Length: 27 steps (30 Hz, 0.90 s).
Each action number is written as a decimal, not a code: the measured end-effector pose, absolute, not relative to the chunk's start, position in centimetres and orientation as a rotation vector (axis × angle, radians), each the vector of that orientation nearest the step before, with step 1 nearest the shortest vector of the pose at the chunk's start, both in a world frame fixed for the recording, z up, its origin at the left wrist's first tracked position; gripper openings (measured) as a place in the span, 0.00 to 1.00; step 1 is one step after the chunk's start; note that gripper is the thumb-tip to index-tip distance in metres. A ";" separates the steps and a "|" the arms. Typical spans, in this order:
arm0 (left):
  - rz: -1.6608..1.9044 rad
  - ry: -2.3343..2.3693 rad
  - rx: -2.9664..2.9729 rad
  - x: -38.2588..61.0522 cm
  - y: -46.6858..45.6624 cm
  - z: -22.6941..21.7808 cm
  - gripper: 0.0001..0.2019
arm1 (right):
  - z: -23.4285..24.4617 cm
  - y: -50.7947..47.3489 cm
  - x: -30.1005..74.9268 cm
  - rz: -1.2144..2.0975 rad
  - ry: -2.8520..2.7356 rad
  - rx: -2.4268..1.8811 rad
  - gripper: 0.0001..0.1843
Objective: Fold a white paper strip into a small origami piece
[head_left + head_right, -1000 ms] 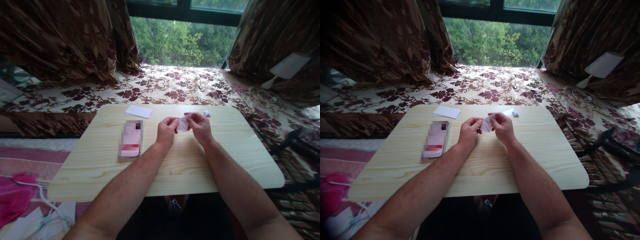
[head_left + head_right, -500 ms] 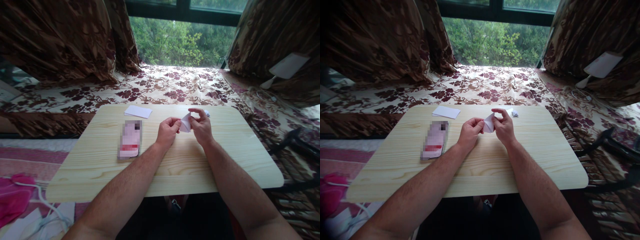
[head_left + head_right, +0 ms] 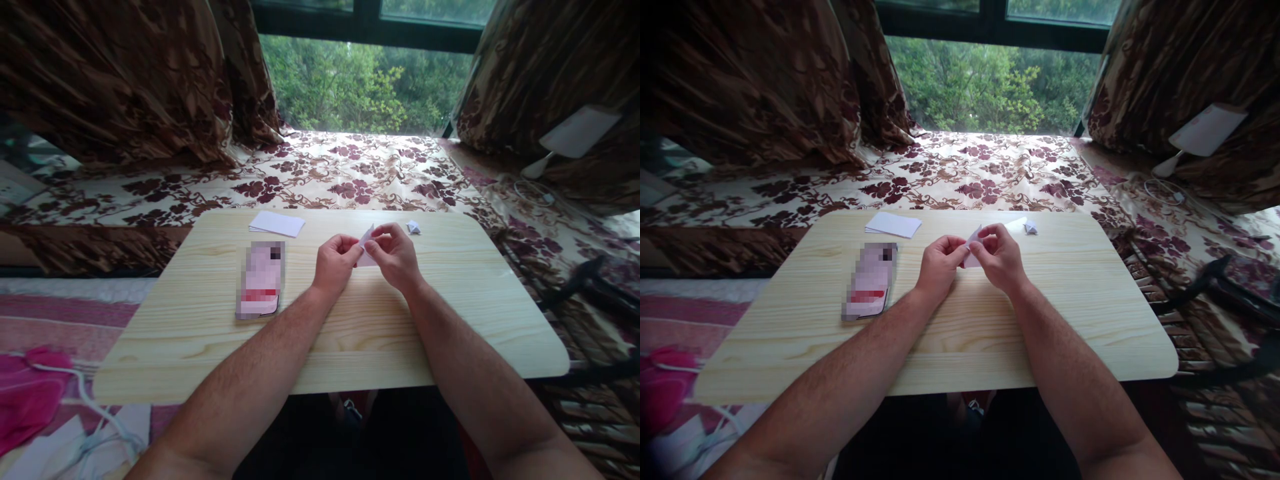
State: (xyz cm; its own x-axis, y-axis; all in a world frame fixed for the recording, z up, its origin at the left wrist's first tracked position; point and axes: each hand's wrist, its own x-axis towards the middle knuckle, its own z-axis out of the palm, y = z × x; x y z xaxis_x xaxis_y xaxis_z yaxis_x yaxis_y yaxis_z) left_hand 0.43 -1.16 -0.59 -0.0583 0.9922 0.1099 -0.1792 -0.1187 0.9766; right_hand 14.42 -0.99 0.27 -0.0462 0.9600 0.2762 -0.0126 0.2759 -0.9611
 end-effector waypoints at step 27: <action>1.494 1.063 1.134 0.3 -0.9 -0.9 0.13 | -0.1 -1.6 14.1 0.817 -1.593 -1.106 0.24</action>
